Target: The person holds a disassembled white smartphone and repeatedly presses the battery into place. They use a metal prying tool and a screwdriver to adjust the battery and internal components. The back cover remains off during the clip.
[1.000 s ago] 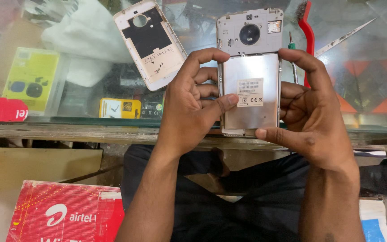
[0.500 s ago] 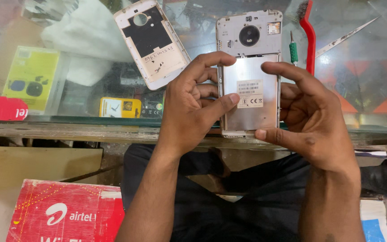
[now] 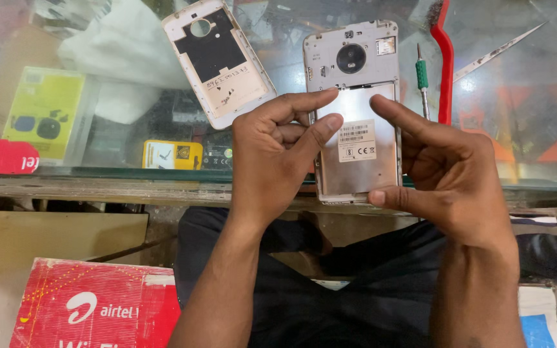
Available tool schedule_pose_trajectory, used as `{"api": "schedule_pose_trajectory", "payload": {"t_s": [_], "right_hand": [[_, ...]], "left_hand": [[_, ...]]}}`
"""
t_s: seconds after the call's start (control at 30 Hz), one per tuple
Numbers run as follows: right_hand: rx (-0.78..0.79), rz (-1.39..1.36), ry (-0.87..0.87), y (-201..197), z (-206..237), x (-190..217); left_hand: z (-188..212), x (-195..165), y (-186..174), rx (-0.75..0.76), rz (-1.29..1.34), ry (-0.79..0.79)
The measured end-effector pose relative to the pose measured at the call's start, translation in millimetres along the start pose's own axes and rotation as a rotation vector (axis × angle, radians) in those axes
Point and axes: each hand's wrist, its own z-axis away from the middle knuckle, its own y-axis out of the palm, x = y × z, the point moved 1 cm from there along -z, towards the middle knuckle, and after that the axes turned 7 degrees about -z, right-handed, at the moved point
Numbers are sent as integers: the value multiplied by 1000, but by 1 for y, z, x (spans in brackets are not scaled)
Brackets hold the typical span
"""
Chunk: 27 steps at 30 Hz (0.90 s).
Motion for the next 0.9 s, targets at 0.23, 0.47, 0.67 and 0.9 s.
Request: {"api": "schedule_pose_trajectory", "payload": {"t_s": [0.23,0.47,0.67,0.9], "right_hand": [[47,29,-50,-2,1,0],[114,-15,-61,1,2,-1],[123,0,-62,0,1,-1],[125,66,-82,-2,2,-4]], "left_hand": [[-4,2,1,-44,89,60],[-7,2,0,34,169,70],[-6,6,0,41,203,94],[-4,3,0,-12,104,111]]}}
